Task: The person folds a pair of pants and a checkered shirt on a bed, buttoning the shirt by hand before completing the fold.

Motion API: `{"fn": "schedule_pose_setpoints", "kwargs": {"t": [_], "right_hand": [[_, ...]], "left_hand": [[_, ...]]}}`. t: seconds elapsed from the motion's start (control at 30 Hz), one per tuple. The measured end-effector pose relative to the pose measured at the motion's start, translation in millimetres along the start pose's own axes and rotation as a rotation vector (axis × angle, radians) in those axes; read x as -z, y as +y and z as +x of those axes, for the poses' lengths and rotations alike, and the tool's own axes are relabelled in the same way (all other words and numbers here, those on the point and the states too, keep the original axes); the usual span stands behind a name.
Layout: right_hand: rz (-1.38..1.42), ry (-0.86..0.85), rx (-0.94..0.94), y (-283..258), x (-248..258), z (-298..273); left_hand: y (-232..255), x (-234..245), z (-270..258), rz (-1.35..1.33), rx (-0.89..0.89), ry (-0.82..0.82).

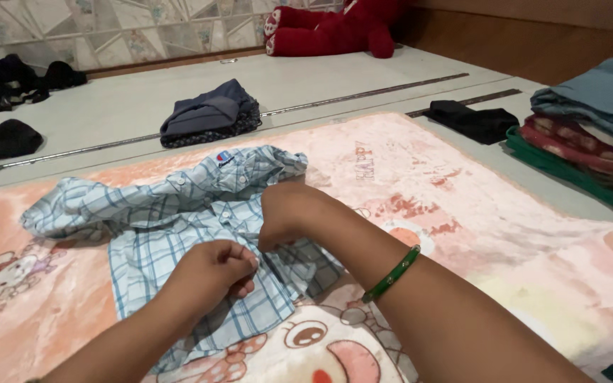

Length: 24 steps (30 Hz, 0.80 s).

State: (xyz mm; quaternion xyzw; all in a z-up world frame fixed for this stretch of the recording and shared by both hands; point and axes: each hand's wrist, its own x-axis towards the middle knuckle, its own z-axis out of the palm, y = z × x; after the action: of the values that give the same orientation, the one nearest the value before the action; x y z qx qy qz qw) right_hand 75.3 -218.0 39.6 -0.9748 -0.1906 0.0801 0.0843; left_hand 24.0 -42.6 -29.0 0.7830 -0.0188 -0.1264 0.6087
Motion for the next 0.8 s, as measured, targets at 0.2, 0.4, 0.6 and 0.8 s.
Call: {"fn": "schedule_pose_setpoints", "kwargs": {"t": [0.2, 0.4, 0.6, 0.8], "right_hand": [[-0.158, 0.016, 0.011, -24.1, 1.4, -13.5], [-0.121, -0.004, 0.053, -30.8, -5.5, -17.2], [0.271, -0.18, 0.026, -8.0, -9.2, -5.1], [0.465, -0.269, 0.005, 5.8, -12.6, 6.9]], "left_hand": [[-14.1, -1.8, 0.0, -0.006, -0.024, 0.044], [-22.9, -0.7, 5.7, -0.018, -0.053, 0.014], [-16.1, -2.4, -2.9, -0.115, -0.007, -0.015], [-6.5, -5.2, -10.5, -0.043, 0.012, 0.028]]}}
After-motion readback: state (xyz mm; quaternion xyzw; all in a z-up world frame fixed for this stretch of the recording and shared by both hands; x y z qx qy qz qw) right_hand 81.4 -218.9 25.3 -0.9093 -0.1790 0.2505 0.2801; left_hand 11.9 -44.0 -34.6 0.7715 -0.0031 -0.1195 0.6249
